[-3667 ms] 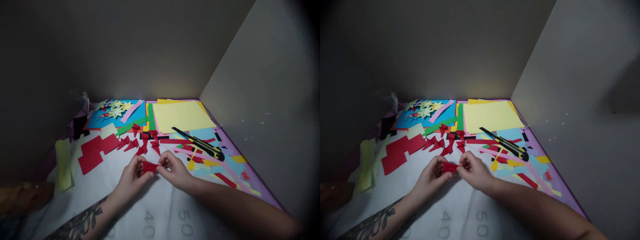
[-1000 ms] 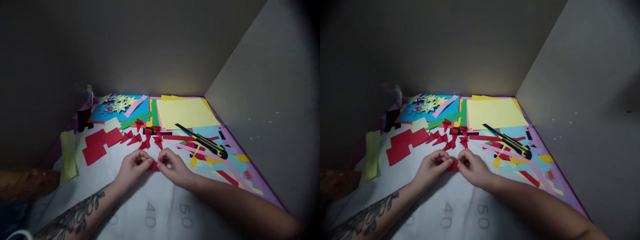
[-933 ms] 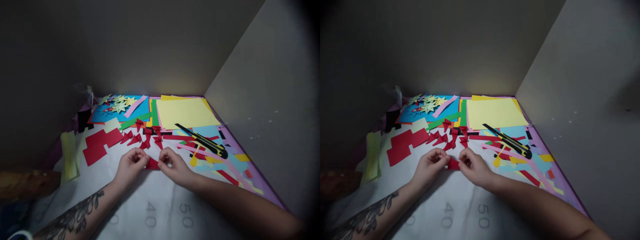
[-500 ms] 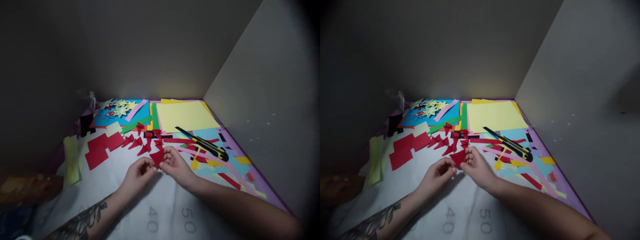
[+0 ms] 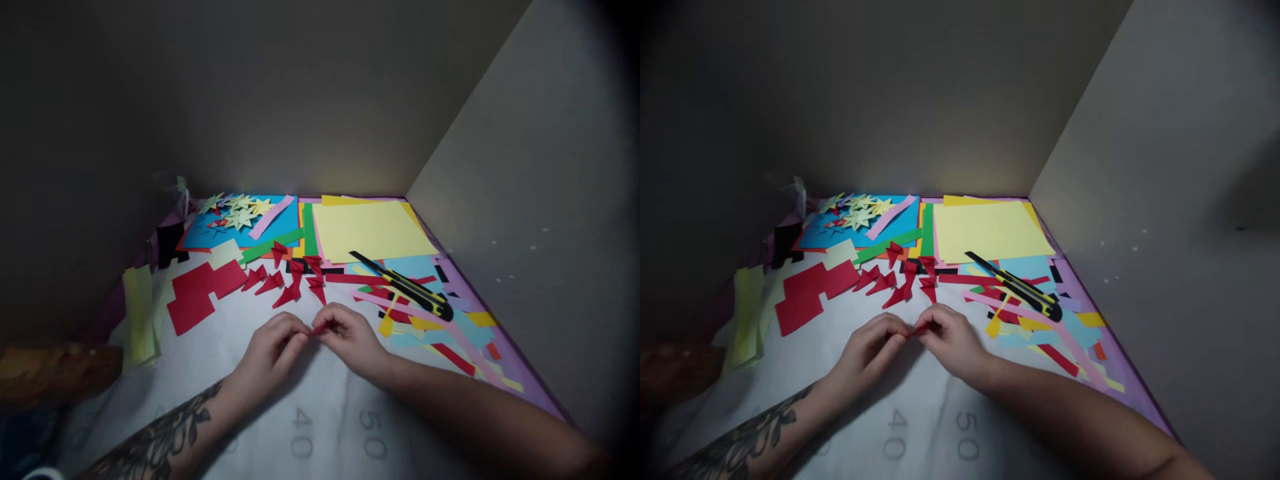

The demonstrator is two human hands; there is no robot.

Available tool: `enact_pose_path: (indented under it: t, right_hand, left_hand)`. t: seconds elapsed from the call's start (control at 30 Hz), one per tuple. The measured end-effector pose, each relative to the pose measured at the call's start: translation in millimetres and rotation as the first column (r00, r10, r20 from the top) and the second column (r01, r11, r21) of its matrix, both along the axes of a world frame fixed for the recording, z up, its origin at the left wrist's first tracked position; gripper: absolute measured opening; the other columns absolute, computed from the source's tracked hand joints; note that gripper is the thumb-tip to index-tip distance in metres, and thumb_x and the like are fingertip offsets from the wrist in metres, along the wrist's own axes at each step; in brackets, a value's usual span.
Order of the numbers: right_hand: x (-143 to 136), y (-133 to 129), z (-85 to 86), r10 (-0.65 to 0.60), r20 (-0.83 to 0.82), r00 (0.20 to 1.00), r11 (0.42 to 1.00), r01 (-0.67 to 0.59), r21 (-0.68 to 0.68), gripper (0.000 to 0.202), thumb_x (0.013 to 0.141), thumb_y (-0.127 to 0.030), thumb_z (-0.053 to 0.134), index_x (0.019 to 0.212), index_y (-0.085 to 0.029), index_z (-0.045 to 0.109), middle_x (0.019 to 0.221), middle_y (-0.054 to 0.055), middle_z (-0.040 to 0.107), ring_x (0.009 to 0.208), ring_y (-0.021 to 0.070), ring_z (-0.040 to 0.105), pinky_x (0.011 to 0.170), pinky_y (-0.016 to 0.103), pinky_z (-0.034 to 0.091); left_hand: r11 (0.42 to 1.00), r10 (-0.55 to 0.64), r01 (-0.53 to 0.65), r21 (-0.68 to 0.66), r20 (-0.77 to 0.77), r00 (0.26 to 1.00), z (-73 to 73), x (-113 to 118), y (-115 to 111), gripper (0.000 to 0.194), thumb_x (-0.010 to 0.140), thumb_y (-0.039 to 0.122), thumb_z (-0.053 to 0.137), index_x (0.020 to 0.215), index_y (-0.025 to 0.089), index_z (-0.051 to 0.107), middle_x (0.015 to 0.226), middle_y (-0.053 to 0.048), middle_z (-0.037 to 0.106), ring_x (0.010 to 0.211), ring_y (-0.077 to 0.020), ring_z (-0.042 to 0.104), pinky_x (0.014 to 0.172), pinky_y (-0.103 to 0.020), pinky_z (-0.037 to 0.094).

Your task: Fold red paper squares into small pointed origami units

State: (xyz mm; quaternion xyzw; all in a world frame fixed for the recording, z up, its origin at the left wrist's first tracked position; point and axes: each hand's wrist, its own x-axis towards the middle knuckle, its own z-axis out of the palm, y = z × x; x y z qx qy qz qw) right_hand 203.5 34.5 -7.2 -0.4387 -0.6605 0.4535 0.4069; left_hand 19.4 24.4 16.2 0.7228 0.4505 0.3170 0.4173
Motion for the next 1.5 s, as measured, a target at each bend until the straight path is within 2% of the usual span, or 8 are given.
enact_pose_path:
  t: [0.13,0.3,0.43,0.57,0.77,1.13,1.3,1.5]
  right_hand:
    - [11.0,-0.4,-0.1,0.066,0.102,0.993,0.905,-0.103,0.414,0.020,0.080,-0.010,0.048,0.085,-0.023,0.062,0.088,0.005,0.065,0.086,0.0170,0.061,0.075,0.032,0.051]
    - [18.7,-1.3,0.2,0.079,0.180,0.980,0.843,-0.162,0.512,0.023,0.079,-0.008,0.048,0.088,-0.024,0.063,0.090,0.006,0.067,0.085,0.0186,0.063,0.074,0.034,0.053]
    - [15.7,-1.4,-1.7,0.007,0.109,0.994,0.918,-0.049,0.394,0.018,0.079,-0.010,0.050,0.085,-0.023,0.061,0.083,0.004,0.067,0.080,0.0174,0.064,0.070,0.031,0.053]
    - [10.4,-2.0,-3.8,-0.081,0.079,0.994,0.994,0.075,0.077,0.003,0.077,-0.018,0.059,0.077,-0.021,0.059,0.075,0.002,0.066,0.070,0.0150,0.063,0.062,0.026,0.051]
    - [1.6,-2.7,-0.7,-0.073,-0.239,0.968,0.934,-0.018,-0.358,0.014,0.075,-0.029,0.064,0.077,-0.019,0.054,0.071,-0.001,0.064,0.066,0.0138,0.065,0.064,0.027,0.054]
    - [-1.0,-5.0,1.7,-0.033,-0.209,0.977,0.949,-0.035,-0.314,0.014,0.073,-0.023,0.065,0.080,-0.020,0.053,0.076,-0.001,0.061,0.073,0.0133,0.062,0.067,0.026,0.053]
    - [-4.7,-6.5,3.0,-0.027,-0.258,0.966,0.922,-0.076,-0.380,0.037,0.069,-0.020,0.067,0.099,-0.023,0.046,0.079,-0.003,0.058,0.065,0.0103,0.060,0.057,0.022,0.049]
    - [-8.6,-4.8,0.5,-0.186,-0.232,0.955,0.898,0.069,-0.435,0.027,0.068,-0.017,0.063,0.088,-0.022,0.045,0.073,-0.005,0.056,0.057,0.0089,0.056,0.050,0.020,0.046]
  left_hand:
    - [0.996,-0.032,0.040,-0.076,0.094,0.995,0.3,-0.8,2.7,0.015,0.088,0.024,0.047,0.093,0.019,0.060,0.096,-0.007,0.061,0.091,-0.0173,0.056,0.083,-0.029,0.045]
    - [0.988,-0.076,0.097,-0.123,0.168,0.983,-2.1,-2.2,6.1,0.012,0.085,0.027,0.052,0.081,0.017,0.059,0.099,-0.010,0.059,0.096,-0.0195,0.055,0.086,-0.032,0.045]
    - [0.979,-0.059,0.097,-0.179,0.205,0.977,-4.2,-2.7,7.5,0.013,0.084,0.027,0.055,0.077,0.017,0.059,0.096,-0.009,0.061,0.090,-0.0184,0.057,0.079,-0.030,0.046]
    - [0.975,-0.024,0.068,-0.213,0.206,0.978,-5.9,-2.2,8.4,0.012,0.082,0.027,0.058,0.078,0.016,0.063,0.089,-0.008,0.064,0.084,-0.0175,0.059,0.074,-0.028,0.047]
    - [0.946,0.128,-0.068,-0.317,0.175,0.976,-7.7,-0.4,7.7,0.016,0.079,0.031,0.061,0.078,0.015,0.065,0.078,-0.006,0.067,0.070,-0.0149,0.059,0.063,-0.024,0.045]
    - [0.852,0.272,-0.082,-0.516,0.305,0.913,-6.3,9.7,7.6,0.024,0.068,0.031,0.071,0.071,0.016,0.052,0.064,0.001,0.058,0.058,-0.0098,0.052,0.055,-0.021,0.040]
    - [0.886,0.283,-0.141,-0.442,0.274,0.919,-7.8,11.7,5.8,0.022,0.069,0.028,0.068,0.071,0.017,0.050,0.065,0.002,0.056,0.059,-0.0090,0.050,0.055,-0.020,0.038]
    - [0.922,0.211,-0.130,-0.364,0.193,0.958,-10.1,11.9,3.2,0.013,0.075,0.026,0.062,0.075,0.017,0.052,0.070,0.000,0.057,0.064,-0.0109,0.052,0.058,-0.021,0.040]
